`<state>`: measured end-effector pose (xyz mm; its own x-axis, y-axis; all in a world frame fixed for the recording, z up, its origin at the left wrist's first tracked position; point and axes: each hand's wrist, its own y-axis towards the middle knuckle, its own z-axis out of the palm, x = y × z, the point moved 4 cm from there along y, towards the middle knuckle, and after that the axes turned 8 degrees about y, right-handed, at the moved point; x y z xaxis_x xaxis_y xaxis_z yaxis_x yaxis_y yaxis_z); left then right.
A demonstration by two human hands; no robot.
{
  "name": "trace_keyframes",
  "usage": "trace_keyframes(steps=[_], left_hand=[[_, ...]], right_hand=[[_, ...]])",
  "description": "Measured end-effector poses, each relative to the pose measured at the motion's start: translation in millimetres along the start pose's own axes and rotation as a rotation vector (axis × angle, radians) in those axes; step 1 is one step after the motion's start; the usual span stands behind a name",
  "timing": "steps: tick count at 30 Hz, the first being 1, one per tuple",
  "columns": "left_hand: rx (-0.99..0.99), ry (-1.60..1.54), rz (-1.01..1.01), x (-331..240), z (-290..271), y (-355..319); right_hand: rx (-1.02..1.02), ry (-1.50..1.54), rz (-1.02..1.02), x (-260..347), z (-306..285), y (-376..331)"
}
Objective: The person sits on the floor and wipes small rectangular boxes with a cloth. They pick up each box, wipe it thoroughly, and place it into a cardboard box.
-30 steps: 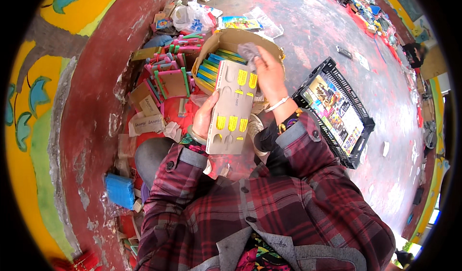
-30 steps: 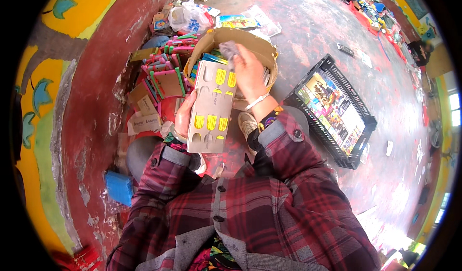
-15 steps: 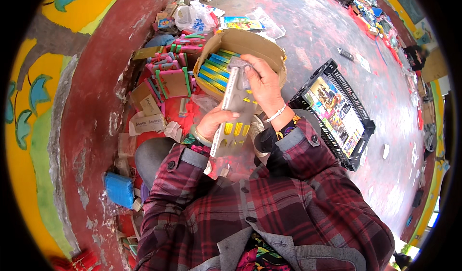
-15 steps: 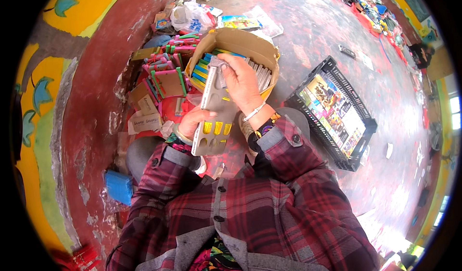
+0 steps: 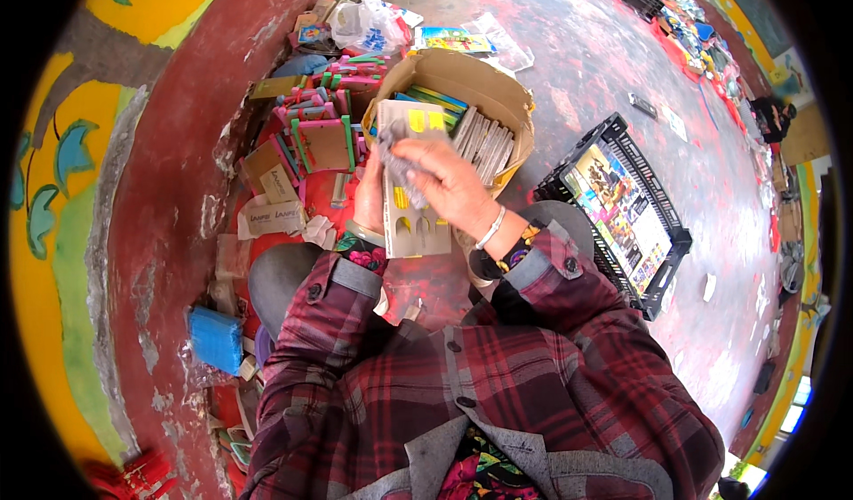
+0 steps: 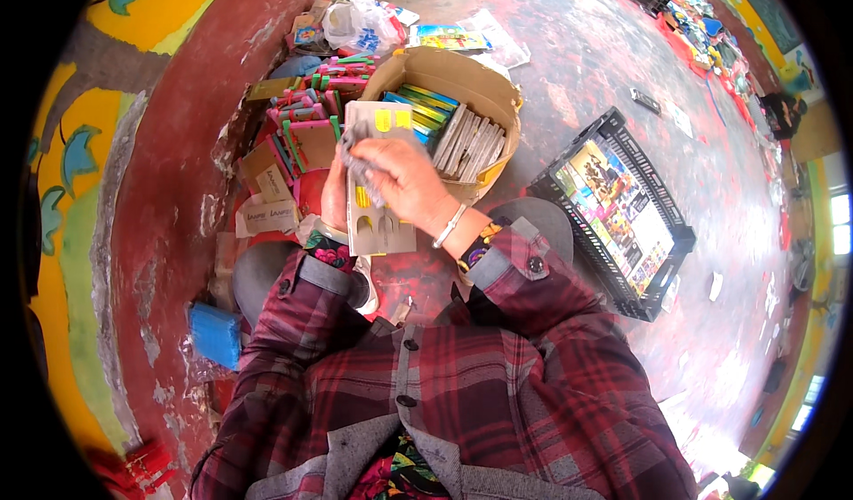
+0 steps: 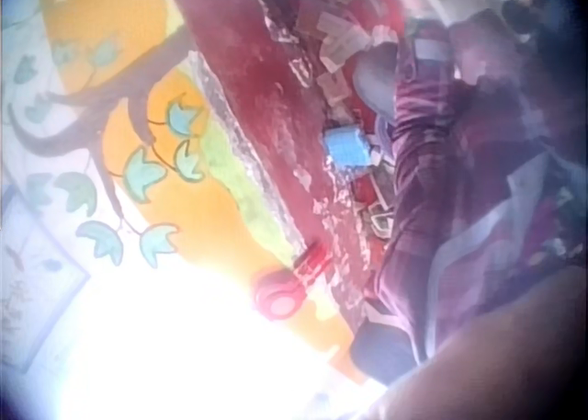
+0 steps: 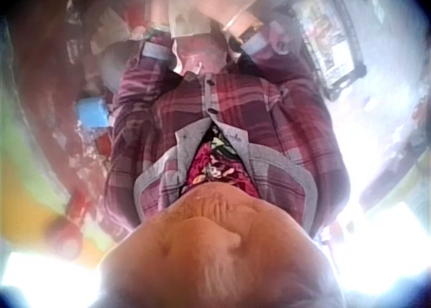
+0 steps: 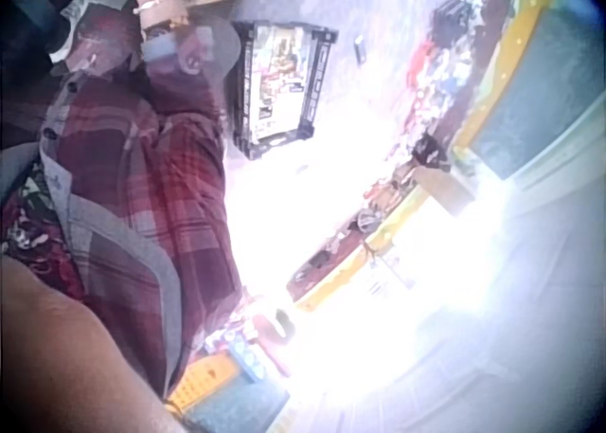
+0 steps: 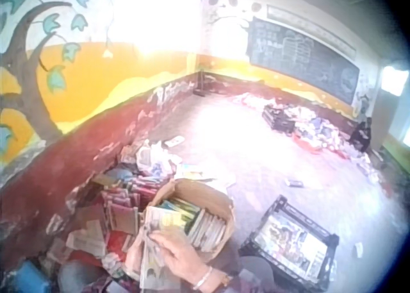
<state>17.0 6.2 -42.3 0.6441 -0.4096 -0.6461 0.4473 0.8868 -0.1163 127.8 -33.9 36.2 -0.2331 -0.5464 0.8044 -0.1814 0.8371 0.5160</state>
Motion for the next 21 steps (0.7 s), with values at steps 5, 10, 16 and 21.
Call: trace_keyframes(steps=[5, 10, 16, 21], left_hand=[[0.152, -0.088, -0.072, -26, 12, -8], [0.148, -0.060, -0.047, -34, 9, -3], [0.201, -0.158, -0.040, -37, 24, -6], [0.076, -0.165, -0.067, -35, 16, -9]], right_hand=[[0.323, 0.233, -0.099, 27, 28, -9], [0.561, 0.352, -0.067, 29, 17, -5], [0.420, 0.308, 0.245, 7, -44, 6], [-0.541, 1.033, 0.399, -36, -85, 1]])
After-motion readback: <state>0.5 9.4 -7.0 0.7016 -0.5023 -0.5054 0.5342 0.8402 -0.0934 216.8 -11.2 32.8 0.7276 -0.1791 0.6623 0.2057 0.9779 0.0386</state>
